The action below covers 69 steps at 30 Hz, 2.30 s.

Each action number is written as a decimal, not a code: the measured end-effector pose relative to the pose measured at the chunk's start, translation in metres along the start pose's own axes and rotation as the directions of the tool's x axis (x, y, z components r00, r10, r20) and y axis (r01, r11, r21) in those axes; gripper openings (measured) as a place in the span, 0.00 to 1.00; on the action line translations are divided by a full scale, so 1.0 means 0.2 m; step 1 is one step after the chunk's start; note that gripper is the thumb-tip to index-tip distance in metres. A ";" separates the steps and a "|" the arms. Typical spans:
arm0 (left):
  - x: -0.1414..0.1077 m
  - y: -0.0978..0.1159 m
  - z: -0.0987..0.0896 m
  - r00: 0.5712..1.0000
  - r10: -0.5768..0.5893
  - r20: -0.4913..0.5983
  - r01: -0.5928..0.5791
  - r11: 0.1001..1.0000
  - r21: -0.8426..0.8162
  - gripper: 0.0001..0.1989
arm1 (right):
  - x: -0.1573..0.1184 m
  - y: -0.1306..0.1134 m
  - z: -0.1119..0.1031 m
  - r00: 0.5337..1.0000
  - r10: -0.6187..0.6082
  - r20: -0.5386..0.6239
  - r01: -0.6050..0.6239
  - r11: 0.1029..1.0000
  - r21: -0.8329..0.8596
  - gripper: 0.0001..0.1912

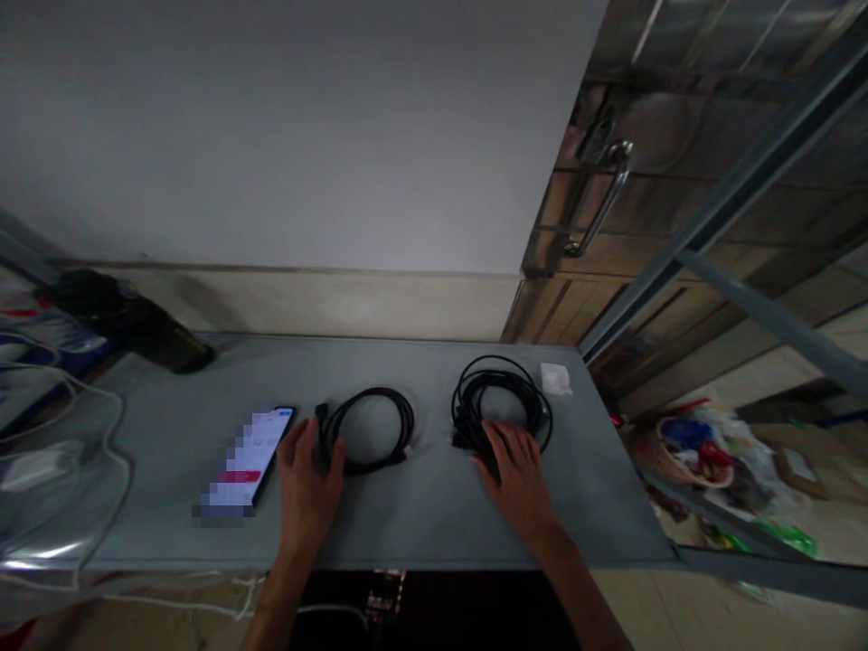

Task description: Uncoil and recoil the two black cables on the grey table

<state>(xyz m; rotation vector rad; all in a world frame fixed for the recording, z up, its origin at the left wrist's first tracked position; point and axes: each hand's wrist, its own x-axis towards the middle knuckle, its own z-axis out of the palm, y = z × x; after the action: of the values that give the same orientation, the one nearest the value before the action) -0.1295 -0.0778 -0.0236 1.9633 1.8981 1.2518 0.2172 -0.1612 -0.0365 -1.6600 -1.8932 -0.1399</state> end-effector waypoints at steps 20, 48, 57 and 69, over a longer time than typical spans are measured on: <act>-0.07 0.02 0.02 0.889 0.299 0.347 -0.224 0.944 -0.241 0.12 | 0.00 0.01 0.00 0.999 0.044 -0.008 -0.044 0.998 0.042 0.17; -0.05 0.13 -0.06 0.949 0.311 0.050 -0.301 0.942 -0.148 0.09 | -0.10 -0.06 -0.10 0.997 0.023 -0.071 -0.008 0.980 0.201 0.18; -0.06 0.07 -0.03 0.937 0.348 0.017 -0.340 0.925 -0.167 0.10 | 0.10 -0.06 -0.24 0.963 0.271 0.002 -0.240 0.850 0.469 0.24; -0.08 0.10 -0.06 0.959 0.279 0.047 -0.254 0.922 -0.293 0.10 | 0.59 -0.38 -1.12 0.841 0.508 -0.188 0.029 0.305 0.952 0.30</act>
<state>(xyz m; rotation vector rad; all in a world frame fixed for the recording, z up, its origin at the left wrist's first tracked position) -0.1197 -0.1002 -0.0119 2.1263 1.3525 1.3874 0.2272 -0.1781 0.2274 -0.8876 -0.8966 0.5753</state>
